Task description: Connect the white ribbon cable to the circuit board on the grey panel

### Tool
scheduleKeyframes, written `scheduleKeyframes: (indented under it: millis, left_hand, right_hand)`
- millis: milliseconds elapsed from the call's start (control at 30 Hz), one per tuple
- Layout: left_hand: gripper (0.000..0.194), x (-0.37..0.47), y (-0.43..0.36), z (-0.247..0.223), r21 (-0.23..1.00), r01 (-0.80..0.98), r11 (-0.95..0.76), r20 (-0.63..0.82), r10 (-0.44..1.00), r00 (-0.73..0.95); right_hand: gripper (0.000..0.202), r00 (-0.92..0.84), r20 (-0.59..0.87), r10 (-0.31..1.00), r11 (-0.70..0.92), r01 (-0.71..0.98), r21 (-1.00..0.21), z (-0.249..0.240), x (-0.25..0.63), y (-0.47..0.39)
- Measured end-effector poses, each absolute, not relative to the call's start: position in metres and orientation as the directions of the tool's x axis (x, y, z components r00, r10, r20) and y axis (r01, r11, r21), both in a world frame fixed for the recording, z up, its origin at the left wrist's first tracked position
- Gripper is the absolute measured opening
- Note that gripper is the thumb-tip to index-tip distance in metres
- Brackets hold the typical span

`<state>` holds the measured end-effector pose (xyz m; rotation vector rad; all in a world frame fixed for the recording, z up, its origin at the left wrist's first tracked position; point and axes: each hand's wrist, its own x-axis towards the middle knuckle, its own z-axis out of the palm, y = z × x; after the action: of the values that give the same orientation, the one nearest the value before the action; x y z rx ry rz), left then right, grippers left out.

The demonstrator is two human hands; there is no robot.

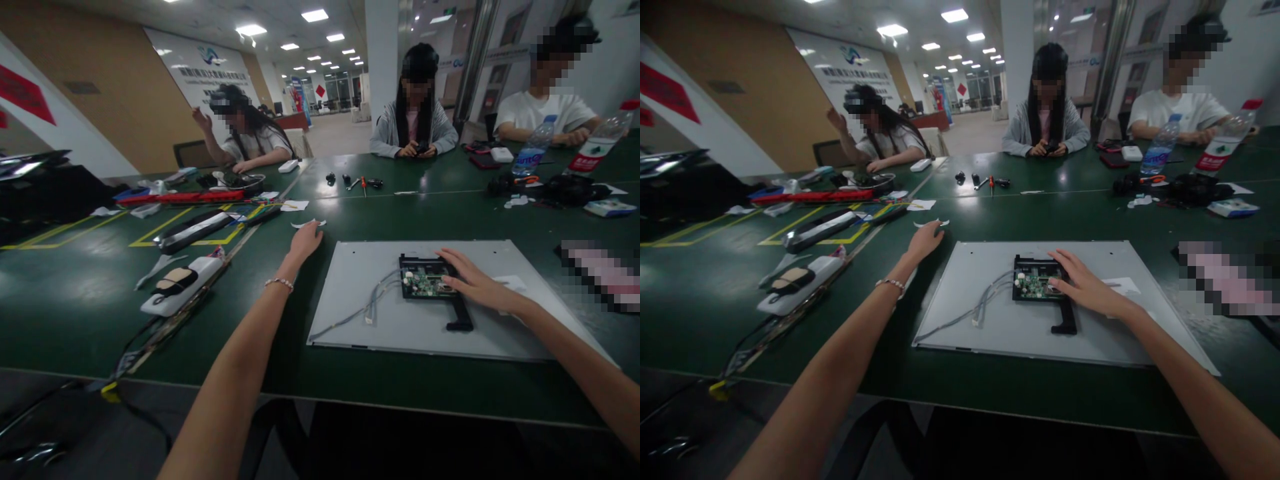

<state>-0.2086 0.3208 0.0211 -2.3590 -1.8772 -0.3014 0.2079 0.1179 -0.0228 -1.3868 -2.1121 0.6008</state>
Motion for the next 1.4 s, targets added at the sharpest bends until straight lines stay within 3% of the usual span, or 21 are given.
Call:
scheduleKeyframes:
  millis: [133, 400, 700, 1033, 1267, 1400]
  left_hand:
    - [0.039, -0.194, 0.344, 0.019, 0.018, 0.975, -0.221, 0.174, 0.961, 0.215]
    - [0.035, -0.160, 0.357, 0.018, 0.008, 1.000, 0.000, 0.231, 0.973, -0.002]
    - [0.038, -0.161, 0.344, 0.027, -0.005, 1.000, -0.004, 0.286, 0.958, 0.005]
    - [0.032, -0.097, 0.263, 0.049, 0.117, 0.925, -0.361, 0.341, 0.889, 0.304]
    - [0.027, -0.060, 0.210, 0.057, 0.457, 0.635, -0.623, 0.424, 0.780, 0.460]
    - [0.027, -0.046, 0.184, 0.047, 0.525, 0.556, -0.645, 0.491, 0.763, 0.420]
  right_hand:
    - [0.061, -0.299, 0.240, 0.923, 0.382, 0.658, -0.649, -0.020, 0.204, 0.116]
    - [0.059, -0.276, 0.270, 0.922, 0.386, 0.627, -0.677, -0.019, 0.203, 0.118]
    - [0.059, -0.238, 0.267, 0.934, 0.358, 0.624, -0.695, -0.017, 0.202, 0.118]
    - [0.059, -0.229, 0.284, 0.931, 0.364, 0.630, -0.686, -0.022, 0.205, 0.120]
    - [0.056, -0.198, 0.358, 0.913, 0.397, 0.639, -0.659, -0.024, 0.206, 0.120]
    - [0.052, -0.192, 0.453, 0.870, 0.456, 0.662, -0.595, -0.020, 0.207, 0.120]
